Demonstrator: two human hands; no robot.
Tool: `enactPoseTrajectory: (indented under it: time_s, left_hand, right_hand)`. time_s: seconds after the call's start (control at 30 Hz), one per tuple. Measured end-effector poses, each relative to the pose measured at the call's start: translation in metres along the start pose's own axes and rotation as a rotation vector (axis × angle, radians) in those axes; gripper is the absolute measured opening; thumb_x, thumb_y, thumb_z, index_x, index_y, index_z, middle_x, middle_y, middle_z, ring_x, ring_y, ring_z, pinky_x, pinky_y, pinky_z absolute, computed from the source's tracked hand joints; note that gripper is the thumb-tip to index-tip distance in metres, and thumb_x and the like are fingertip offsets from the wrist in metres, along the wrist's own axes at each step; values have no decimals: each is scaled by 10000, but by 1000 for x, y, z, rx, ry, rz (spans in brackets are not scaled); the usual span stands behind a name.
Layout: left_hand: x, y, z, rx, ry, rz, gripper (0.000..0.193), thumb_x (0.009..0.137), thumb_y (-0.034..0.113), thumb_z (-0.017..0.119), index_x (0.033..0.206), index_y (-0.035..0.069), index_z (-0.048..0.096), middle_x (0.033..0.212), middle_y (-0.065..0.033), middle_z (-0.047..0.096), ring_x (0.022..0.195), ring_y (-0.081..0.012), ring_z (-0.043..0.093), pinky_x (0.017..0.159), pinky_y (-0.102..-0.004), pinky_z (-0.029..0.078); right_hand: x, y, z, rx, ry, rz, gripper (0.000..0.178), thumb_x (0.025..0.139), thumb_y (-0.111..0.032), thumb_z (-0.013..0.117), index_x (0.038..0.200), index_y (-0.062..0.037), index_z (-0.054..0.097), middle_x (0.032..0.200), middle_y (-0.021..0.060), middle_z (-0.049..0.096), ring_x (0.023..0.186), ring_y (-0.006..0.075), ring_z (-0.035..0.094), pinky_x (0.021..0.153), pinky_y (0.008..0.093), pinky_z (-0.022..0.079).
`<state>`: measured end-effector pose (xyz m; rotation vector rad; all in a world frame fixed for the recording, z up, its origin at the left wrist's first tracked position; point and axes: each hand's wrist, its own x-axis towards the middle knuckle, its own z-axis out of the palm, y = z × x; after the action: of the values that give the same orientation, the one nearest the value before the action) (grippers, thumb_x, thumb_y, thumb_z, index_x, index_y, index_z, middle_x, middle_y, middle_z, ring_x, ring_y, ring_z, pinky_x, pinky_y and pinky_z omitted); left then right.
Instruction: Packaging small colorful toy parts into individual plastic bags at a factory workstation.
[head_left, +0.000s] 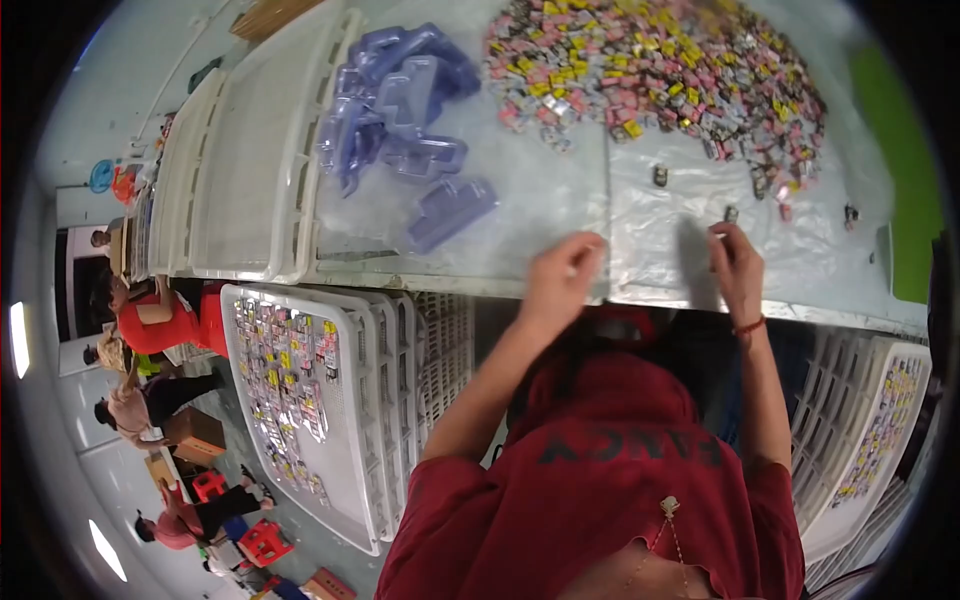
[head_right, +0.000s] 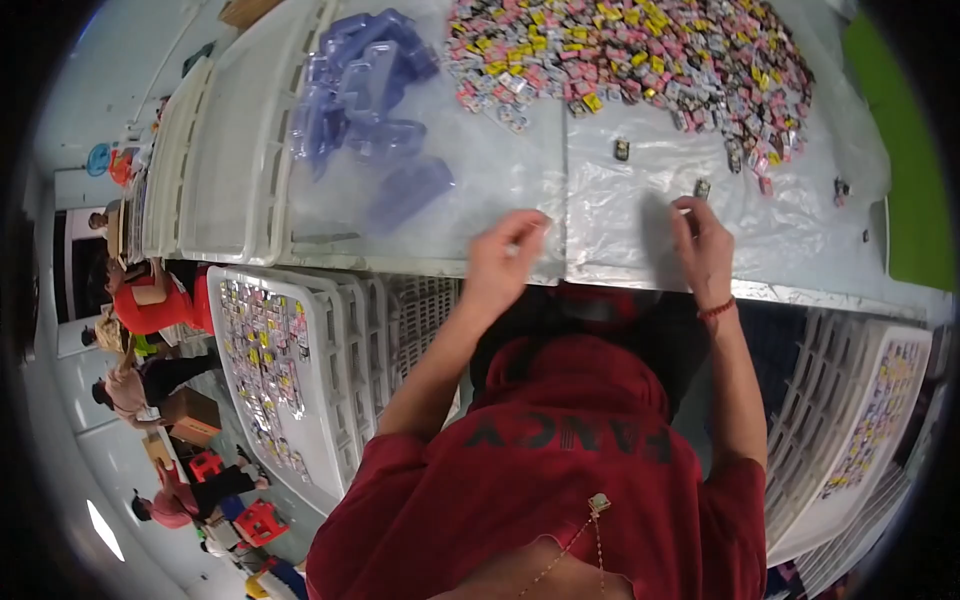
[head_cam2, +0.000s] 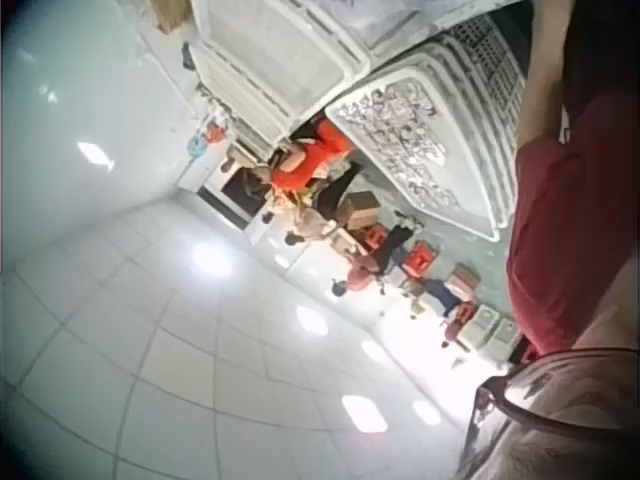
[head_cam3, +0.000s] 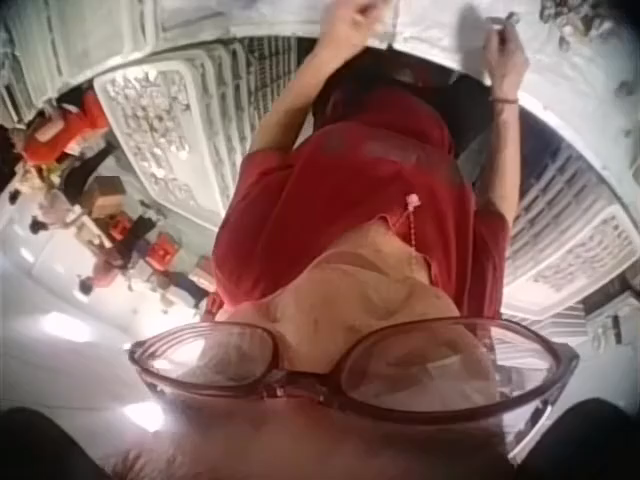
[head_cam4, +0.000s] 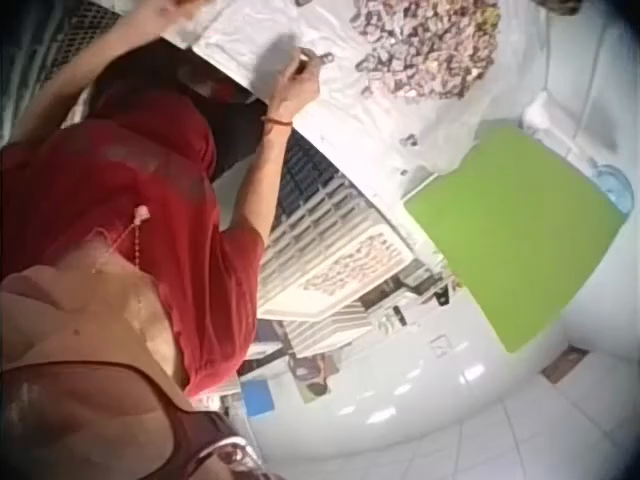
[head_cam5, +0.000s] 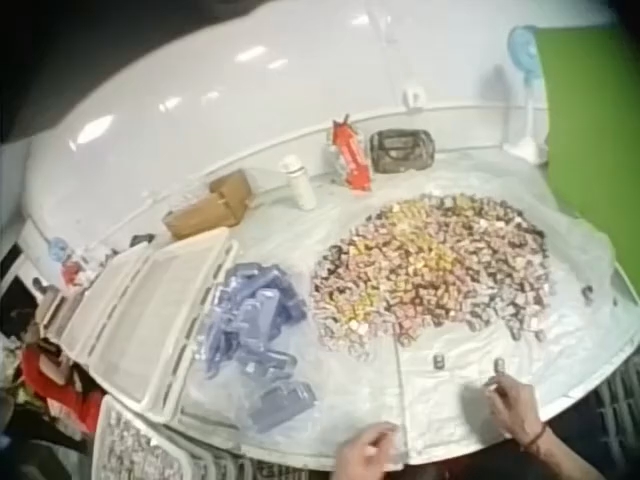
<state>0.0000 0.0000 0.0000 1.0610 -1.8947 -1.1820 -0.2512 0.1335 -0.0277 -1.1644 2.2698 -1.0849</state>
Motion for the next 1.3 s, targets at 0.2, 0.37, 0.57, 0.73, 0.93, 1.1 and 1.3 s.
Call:
enactPoseTrajectory:
  time_s: [0.2, 0.37, 0.57, 0.73, 0.93, 1.1, 1.3]
  left_hand:
    - [20, -38, -86, 476, 332, 388, 150, 792, 78, 673, 938, 54, 647, 889, -100, 621, 832, -300, 566, 737, -393, 451]
    - [23, -90, -106, 634, 314, 456, 258, 718, 107, 725, 957, 54, 645, 954, -84, 577, 896, -292, 541, 762, -397, 444]
    - [30, -90, -117, 553, 221, 404, 276, 685, 127, 752, 938, 63, 661, 945, -75, 577, 869, -276, 541, 787, -404, 433]
    - [34, -78, -130, 595, 157, 334, 253, 708, 154, 751, 927, 59, 667, 959, -81, 596, 896, -286, 550, 796, -405, 438]
    - [41, -81, -140, 597, 425, 367, 410, 702, 216, 776, 1046, 46, 630, 1152, -134, 551, 1111, -367, 470, 909, -461, 395]
    - [46, -103, -150, 367, 272, 76, 426, 764, 173, 729, 1120, -3, 575, 1137, -190, 571, 1149, -379, 476, 943, -474, 394]
    - [39, -94, -141, 389, 430, 192, 274, 831, 109, 664, 1072, -2, 598, 1118, -192, 584, 1101, -351, 520, 913, -434, 421]
  right_hand:
    - [5, -88, 84, 159, -205, -314, 146, 910, -142, 593, 987, -20, 617, 715, 60, 619, 607, 102, 567, 564, 250, 469]
    - [37, -164, 169, 78, -202, -381, 246, 840, -220, 659, 999, -34, 637, 762, 127, 650, 625, 241, 627, 610, 333, 505]
    - [52, -181, 209, -141, -145, -333, 344, 810, -297, 671, 996, -11, 625, 860, 189, 654, 740, 366, 638, 678, 425, 517]
    - [50, -191, 209, -162, -43, -363, 292, 782, -249, 703, 986, -52, 632, 796, 139, 631, 684, 322, 636, 600, 409, 498]
    - [43, -188, 205, -203, -29, -379, 247, 778, -223, 697, 986, -107, 633, 877, 93, 621, 680, 313, 635, 602, 403, 511]
    - [47, -195, 214, -276, -49, -346, 195, 764, -213, 688, 923, -118, 627, 856, 80, 595, 704, 295, 630, 592, 396, 512]
    - [41, -191, 223, -218, 11, -441, 178, 766, -173, 674, 924, -115, 617, 879, 67, 580, 728, 273, 630, 591, 389, 505]
